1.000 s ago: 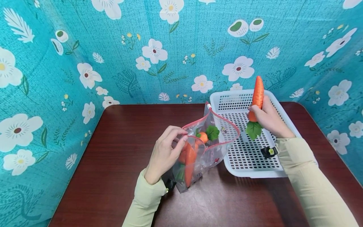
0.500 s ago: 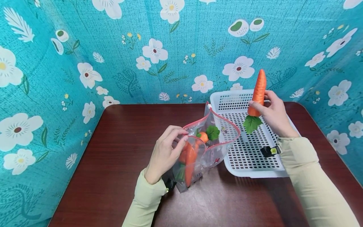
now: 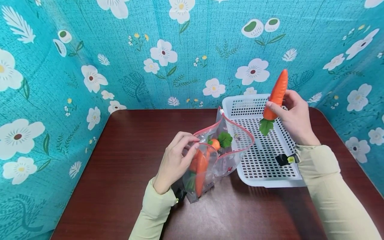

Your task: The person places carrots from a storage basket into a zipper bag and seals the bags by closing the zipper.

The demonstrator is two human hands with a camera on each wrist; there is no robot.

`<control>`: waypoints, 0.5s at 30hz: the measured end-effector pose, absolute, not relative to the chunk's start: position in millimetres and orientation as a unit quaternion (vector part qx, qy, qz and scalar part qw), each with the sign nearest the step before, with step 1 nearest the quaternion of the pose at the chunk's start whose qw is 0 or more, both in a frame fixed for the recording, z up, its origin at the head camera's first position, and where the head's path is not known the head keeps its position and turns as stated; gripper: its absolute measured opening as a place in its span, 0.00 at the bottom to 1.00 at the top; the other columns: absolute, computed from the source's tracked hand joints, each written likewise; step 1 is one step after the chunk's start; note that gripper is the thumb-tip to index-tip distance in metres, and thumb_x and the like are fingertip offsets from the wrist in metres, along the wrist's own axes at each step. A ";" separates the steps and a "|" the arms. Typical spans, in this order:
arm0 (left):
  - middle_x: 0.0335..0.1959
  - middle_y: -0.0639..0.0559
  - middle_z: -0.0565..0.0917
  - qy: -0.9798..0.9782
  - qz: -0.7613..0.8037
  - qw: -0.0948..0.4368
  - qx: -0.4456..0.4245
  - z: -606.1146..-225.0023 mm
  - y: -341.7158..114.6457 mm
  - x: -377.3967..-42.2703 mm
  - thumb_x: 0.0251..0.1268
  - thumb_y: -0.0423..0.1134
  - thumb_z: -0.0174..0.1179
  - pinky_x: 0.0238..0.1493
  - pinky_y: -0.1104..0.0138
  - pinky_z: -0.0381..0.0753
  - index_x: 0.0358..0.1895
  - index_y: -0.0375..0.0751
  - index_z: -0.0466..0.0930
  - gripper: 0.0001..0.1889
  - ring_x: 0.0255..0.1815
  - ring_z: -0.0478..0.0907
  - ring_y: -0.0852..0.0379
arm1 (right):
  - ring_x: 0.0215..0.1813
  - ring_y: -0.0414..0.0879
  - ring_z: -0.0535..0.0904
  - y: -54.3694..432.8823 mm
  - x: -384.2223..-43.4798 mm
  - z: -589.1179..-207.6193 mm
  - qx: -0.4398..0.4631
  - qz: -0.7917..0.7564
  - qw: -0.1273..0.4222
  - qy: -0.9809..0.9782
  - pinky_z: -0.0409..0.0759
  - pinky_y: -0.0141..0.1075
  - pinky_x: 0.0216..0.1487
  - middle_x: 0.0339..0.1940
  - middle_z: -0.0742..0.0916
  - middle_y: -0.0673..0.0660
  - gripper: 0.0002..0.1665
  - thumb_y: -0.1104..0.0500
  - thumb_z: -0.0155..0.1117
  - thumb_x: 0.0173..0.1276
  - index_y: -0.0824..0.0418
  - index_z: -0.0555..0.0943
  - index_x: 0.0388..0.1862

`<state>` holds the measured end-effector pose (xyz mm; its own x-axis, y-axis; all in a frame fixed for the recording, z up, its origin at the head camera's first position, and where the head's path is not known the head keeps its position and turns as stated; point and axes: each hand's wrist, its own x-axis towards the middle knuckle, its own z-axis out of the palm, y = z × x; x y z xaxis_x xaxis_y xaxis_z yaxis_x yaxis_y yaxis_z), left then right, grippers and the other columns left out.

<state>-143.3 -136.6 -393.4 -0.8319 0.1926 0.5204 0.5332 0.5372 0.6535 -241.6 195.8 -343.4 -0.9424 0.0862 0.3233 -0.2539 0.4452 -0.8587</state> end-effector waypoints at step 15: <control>0.47 0.53 0.78 -0.853 -0.436 0.195 -0.209 -389.3 -137.2 -144.7 0.66 0.39 0.61 0.35 0.73 0.82 0.46 0.44 0.81 0.08 0.33 0.80 0.64 | 0.45 0.46 0.81 180.0 -231.5 -320.3 0.112 0.722 0.222 -0.646 0.81 0.25 0.44 0.47 0.82 0.57 0.25 0.70 0.69 0.58 0.65 0.77 0.56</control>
